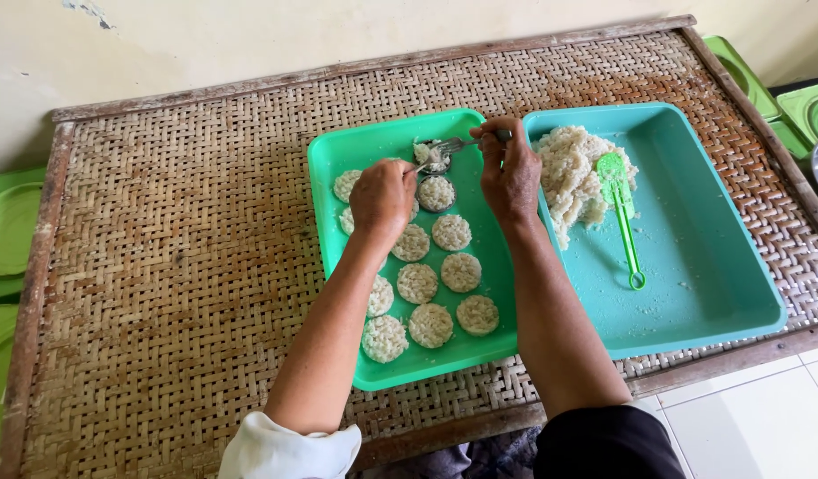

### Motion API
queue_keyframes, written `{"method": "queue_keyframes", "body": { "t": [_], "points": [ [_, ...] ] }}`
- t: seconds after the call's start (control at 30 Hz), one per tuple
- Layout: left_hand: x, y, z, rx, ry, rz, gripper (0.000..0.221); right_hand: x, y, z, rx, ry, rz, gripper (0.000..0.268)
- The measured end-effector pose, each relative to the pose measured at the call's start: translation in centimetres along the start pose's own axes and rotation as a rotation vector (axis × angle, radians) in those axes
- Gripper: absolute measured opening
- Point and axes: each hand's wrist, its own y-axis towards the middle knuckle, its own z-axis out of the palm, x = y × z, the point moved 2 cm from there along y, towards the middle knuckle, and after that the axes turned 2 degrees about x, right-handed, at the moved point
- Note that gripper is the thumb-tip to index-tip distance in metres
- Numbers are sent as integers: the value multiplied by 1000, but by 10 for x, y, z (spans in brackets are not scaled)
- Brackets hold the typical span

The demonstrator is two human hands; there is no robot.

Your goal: Shaping a white food substance into small circular patties using a mold and a fork.

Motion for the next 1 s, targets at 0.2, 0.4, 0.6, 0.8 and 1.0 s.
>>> {"method": "queue_keyframes", "body": {
  "t": [0.2, 0.4, 0.6, 0.8, 1.0],
  "points": [
    [-1, -6, -12, -4, 8, 4, 24, 7, 2, -19, -107, -191, -66, 10],
    [7, -1, 6, 27, -56, -31, 26, 2, -2, -7, -61, -187, -73, 11],
    [5, -6, 5, 9, -18, -15, 26, 5, -1, -12, -88, -144, -66, 11],
    [-4, -19, -36, -50, -172, -62, 29, 1, -1, -5, -71, -106, -15, 15],
    [10, -21, -50, -65, -99, -177, 29, -3, -1, -1, -25, 72, 73, 14]
  ]
}}
